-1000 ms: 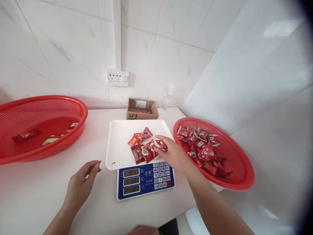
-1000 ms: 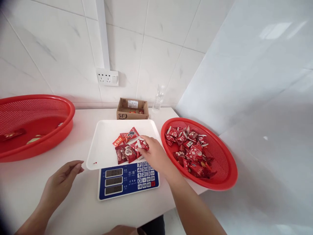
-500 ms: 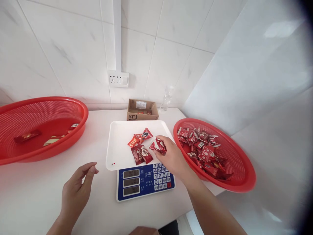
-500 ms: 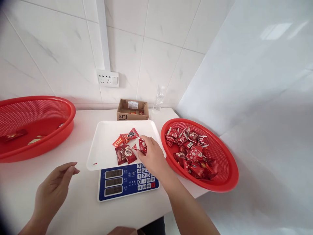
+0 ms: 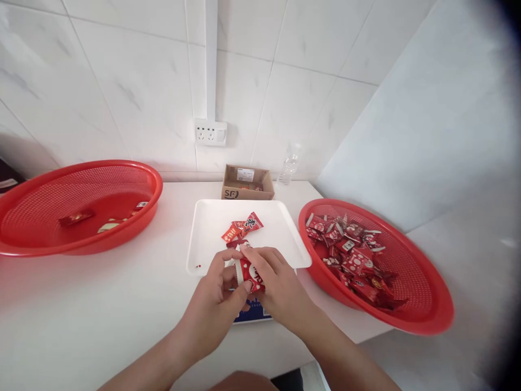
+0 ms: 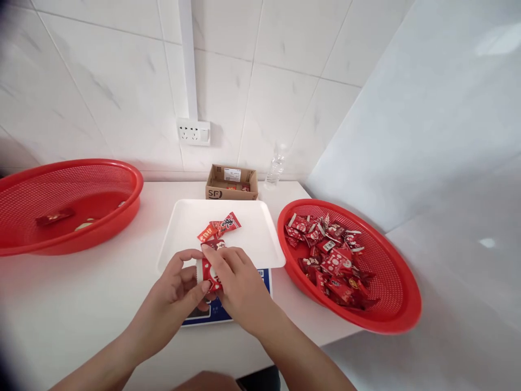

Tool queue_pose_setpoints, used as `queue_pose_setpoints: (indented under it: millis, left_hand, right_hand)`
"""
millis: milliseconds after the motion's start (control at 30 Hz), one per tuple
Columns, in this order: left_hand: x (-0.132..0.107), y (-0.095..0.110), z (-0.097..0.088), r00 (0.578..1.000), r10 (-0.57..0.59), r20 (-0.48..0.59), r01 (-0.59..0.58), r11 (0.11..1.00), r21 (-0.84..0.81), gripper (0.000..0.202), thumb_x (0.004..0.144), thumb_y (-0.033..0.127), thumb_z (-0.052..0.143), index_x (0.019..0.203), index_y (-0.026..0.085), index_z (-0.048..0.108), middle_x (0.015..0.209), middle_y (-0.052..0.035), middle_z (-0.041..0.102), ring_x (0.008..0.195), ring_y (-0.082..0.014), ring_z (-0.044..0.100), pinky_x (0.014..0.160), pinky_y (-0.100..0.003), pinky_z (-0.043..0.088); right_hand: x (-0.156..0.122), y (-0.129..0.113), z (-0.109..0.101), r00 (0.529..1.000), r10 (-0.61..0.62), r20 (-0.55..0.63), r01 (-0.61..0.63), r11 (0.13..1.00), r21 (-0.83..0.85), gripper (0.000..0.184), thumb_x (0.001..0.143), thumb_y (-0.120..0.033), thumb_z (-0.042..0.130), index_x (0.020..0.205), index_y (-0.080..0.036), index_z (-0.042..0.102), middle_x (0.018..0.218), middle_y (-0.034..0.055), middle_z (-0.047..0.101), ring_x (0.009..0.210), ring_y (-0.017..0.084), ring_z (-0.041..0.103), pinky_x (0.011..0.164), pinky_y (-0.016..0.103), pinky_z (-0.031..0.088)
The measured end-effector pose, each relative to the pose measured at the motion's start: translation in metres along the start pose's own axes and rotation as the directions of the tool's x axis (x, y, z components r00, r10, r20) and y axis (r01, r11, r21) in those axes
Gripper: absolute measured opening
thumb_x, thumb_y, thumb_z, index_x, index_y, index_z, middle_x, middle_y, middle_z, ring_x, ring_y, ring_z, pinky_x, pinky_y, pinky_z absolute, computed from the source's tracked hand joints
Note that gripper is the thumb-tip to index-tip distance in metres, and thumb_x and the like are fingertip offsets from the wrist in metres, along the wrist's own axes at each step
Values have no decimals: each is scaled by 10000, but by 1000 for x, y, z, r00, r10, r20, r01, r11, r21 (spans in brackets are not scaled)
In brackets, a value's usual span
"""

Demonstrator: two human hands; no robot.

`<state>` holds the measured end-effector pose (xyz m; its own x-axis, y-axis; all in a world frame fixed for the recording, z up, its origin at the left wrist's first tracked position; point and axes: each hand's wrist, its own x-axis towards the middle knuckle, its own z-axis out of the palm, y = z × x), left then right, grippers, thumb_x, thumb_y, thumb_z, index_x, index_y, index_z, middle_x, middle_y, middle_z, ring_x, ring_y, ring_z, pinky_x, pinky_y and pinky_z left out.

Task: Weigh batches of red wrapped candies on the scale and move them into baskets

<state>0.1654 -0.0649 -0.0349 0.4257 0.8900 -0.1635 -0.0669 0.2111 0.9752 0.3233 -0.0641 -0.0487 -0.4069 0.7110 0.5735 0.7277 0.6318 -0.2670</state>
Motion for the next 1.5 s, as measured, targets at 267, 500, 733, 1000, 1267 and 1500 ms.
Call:
queue_pose_setpoints:
  millis: [267, 500, 733, 1000, 1267, 1500]
  left_hand:
    - [-3, 0, -26, 976, -25, -218, -5, 991, -137, 693, 741, 361, 696, 1354, 273, 385, 729, 32, 631, 708, -126, 624, 635, -226, 554]
    - [-8, 2, -62, 948, -247, -199, 125, 867, -483, 485, 614, 216, 744, 1068, 246, 575, 938, -12, 676, 694, -121, 675, 567, -180, 574]
    - [-6, -2, -62, 962, -223, -160, 85, 795, -600, 335, 595, 138, 715, 869, 244, 554, 855, 30, 602, 603, -59, 541, 451, -144, 491]
    - [-9, -3, -61, 970, -118, -213, 8, 891, -454, 407, 621, 364, 816, 893, 239, 539, 736, 39, 545, 554, -53, 478, 431, -137, 417]
    - [0, -10, -68, 907, 107, -407, -107, 994, 23, 385, 683, 488, 732, 848, 209, 524, 635, 43, 579, 543, -84, 491, 497, -192, 413]
    - [18, -10, -57, 859, 325, -395, 7, 765, 644, 268, 779, 471, 582, 903, 233, 582, 981, -23, 675, 785, -165, 610, 642, -267, 476]
  right_hand:
    - [-9, 30, -13, 922, 386, 29, -387, 921, 42, 509, 855, -191, 528, 1352, -280, 463, 1170, 78, 639, 1101, 249, 590, 911, 446, 516]
    - [-15, 47, -16, 833, 554, -3, -547, 823, 153, 379, 892, -329, 528, 1261, -242, 537, 1274, 93, 610, 1181, 244, 565, 998, 455, 461]
    - [-18, 48, -12, 874, 478, 83, -485, 861, 152, 341, 928, -270, 442, 1251, -268, 551, 1241, 71, 616, 1169, 225, 555, 1000, 465, 452]
    - [-21, 47, -16, 835, 549, 52, -531, 775, 344, 306, 899, -299, 512, 1194, -244, 574, 1214, 73, 621, 1110, 201, 588, 961, 398, 482]
    - [-30, 46, -19, 782, 617, 89, -589, 685, 430, 314, 870, -347, 565, 1166, -250, 604, 1178, 79, 642, 1009, 211, 637, 896, 405, 525]
    - [-34, 44, -20, 794, 606, 56, -575, 718, 392, 276, 863, -343, 575, 1121, -256, 627, 1157, 72, 656, 1044, 213, 625, 903, 386, 519]
